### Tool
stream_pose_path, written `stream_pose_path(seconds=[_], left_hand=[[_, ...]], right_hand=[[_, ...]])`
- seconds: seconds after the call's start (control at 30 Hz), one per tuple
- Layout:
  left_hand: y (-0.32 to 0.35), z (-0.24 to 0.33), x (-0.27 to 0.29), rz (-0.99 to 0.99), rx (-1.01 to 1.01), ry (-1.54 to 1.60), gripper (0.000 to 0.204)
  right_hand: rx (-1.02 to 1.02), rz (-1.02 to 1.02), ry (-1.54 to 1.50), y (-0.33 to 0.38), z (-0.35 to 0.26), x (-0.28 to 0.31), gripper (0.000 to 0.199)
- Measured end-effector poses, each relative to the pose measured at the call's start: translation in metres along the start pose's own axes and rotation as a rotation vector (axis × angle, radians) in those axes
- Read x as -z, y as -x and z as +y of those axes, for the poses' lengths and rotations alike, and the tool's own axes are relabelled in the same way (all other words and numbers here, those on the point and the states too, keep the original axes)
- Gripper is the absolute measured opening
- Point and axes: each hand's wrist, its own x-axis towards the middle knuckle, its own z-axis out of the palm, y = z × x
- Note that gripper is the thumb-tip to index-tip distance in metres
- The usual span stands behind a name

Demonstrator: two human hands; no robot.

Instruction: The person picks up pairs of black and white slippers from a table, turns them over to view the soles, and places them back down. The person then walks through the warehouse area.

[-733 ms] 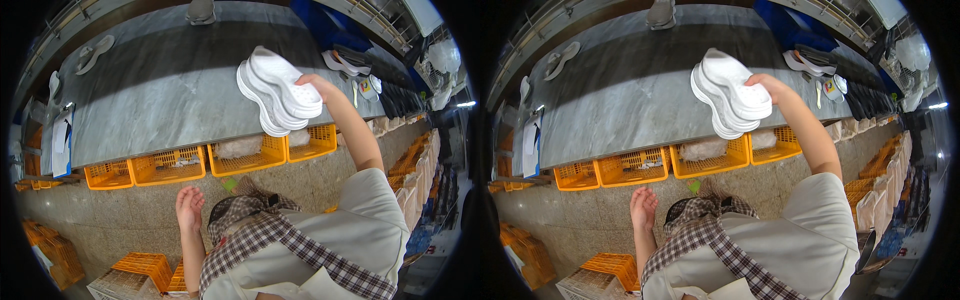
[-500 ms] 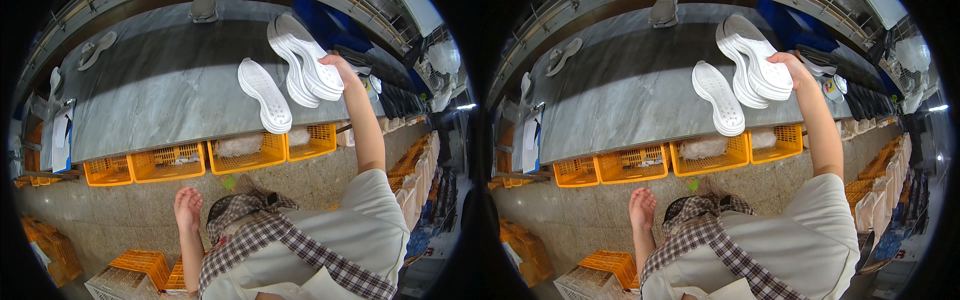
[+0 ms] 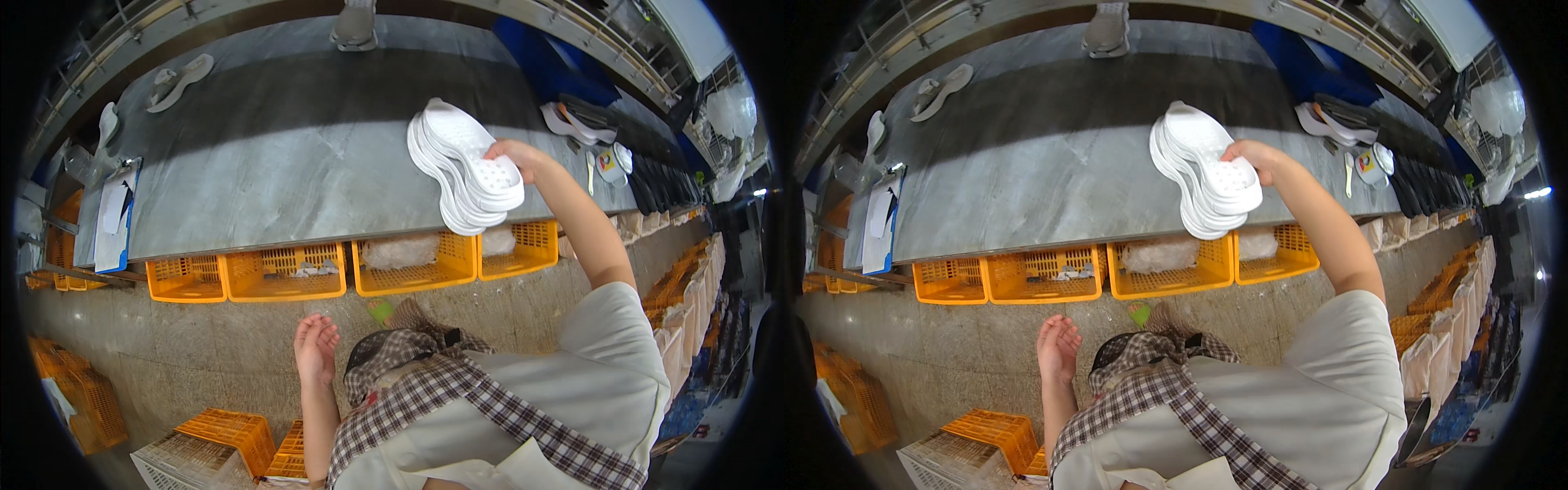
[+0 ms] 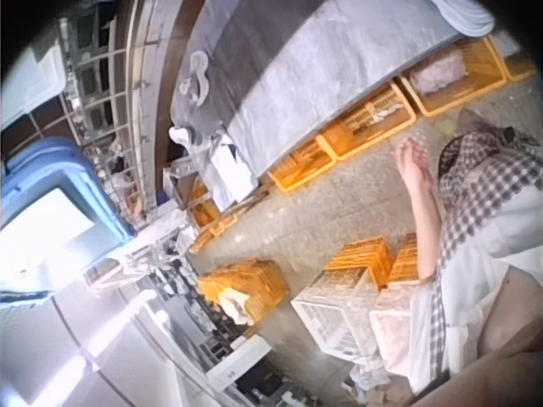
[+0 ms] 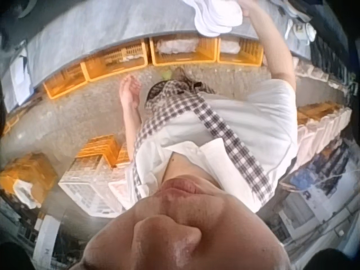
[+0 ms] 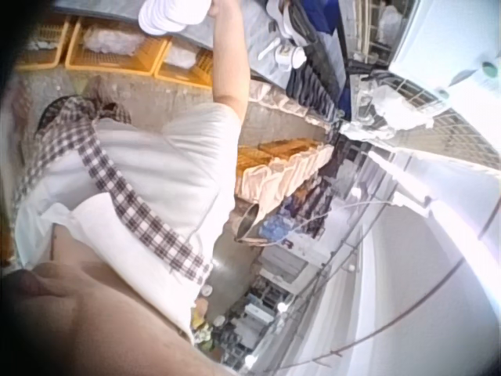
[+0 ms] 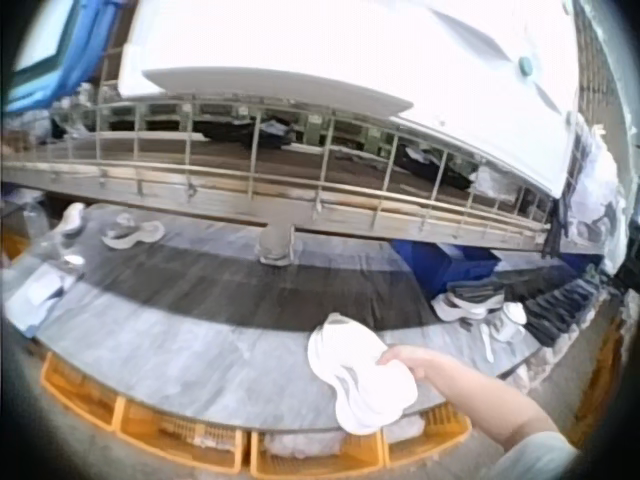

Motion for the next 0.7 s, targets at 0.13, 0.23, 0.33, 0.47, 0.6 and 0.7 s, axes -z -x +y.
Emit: stream_pose_path(seconds=[0.13,0.23,0.33,0.47,0.6,0.7], left_hand=[[-0.007,-0.004,0.003,-0.006,0.027,0.056,0.011],[-0.011,-0.003,0.003,0.009,0.029,0.036,0.012],[-0.013,0.005,0.005,0.043,0.010,0.062,0.011],[-0.019,0.015,0.003,0.121,0.010,0.069,0.010],[-0.019,0.024,0.006,0.226,-0.091,0.167,0.008],[-0.007,0.023,0.014,0.353,-0.167,0.276,0.007]], right_hand=[[0.079,0.022,0.048,0.007,-0.005,-0.016,0.038],[0.200,0.328,0.193,0.021,-0.014,-0.033,0.070],[0.476,0.567,0.615,0.021,-0.065,-0.035,0.079],[0.456,0.232,0.480,-0.051,-0.147,-0.048,0.053],[0.381,0.133,0.250,-0.207,-0.210,-0.086,0.052],[0.469,0.129,-0.098,-0.330,-0.232,-0.105,0.067]])
